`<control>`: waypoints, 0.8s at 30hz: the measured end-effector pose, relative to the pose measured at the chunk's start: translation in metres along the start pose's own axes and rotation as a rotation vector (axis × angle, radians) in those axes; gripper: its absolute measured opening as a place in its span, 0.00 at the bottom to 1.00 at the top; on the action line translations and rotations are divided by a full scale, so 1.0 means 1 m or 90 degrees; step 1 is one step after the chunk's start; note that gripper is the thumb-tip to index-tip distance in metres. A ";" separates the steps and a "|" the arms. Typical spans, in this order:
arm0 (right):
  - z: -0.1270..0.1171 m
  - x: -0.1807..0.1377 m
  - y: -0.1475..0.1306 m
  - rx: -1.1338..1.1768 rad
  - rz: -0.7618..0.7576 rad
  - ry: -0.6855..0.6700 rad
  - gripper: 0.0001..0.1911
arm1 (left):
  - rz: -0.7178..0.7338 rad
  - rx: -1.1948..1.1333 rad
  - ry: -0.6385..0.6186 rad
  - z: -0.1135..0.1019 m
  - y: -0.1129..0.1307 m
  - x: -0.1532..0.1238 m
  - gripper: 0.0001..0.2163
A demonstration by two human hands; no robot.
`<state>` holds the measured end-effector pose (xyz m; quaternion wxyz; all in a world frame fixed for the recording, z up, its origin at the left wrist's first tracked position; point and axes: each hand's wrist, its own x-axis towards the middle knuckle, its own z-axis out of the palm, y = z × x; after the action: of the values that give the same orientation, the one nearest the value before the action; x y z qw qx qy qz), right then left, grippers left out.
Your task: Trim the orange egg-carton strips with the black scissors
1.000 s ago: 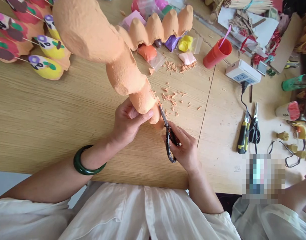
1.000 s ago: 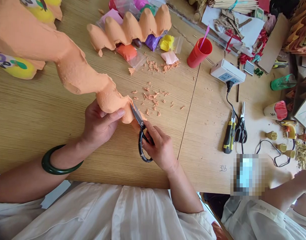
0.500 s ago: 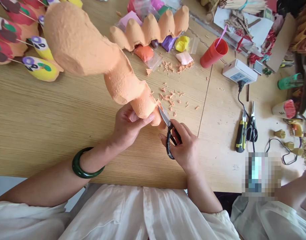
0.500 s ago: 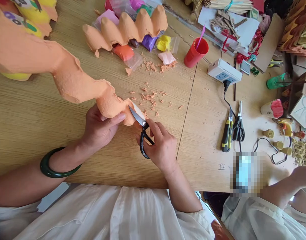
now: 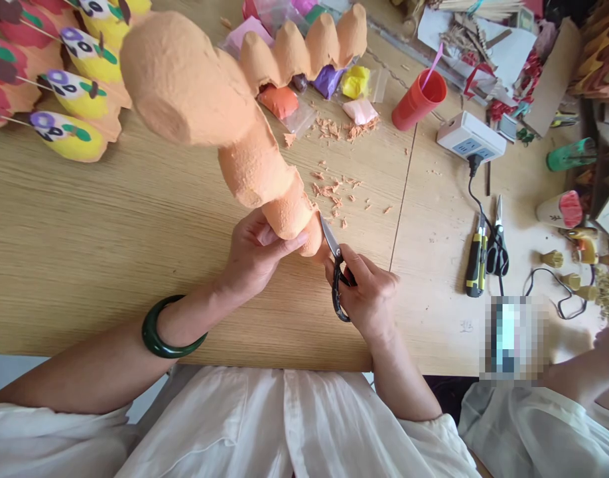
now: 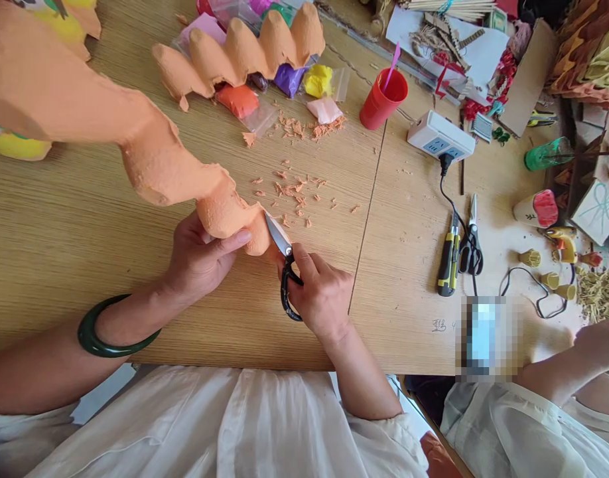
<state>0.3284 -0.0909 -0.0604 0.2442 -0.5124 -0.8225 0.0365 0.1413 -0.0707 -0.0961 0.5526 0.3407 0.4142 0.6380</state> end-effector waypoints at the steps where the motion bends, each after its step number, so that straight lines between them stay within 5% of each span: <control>1: 0.000 0.000 0.000 0.013 0.012 -0.009 0.12 | -0.005 -0.001 0.001 0.000 0.001 0.001 0.13; 9: -0.010 0.010 0.007 0.288 0.205 -0.116 0.22 | -0.076 -0.043 0.021 -0.004 0.004 0.012 0.16; 24: -0.001 0.005 0.002 0.193 0.128 -0.101 0.23 | -0.108 -0.081 -0.027 0.000 0.009 0.007 0.14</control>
<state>0.3283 -0.0859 -0.0583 0.2479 -0.5448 -0.7690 0.2246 0.1365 -0.0641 -0.0875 0.6338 0.2824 0.3883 0.6065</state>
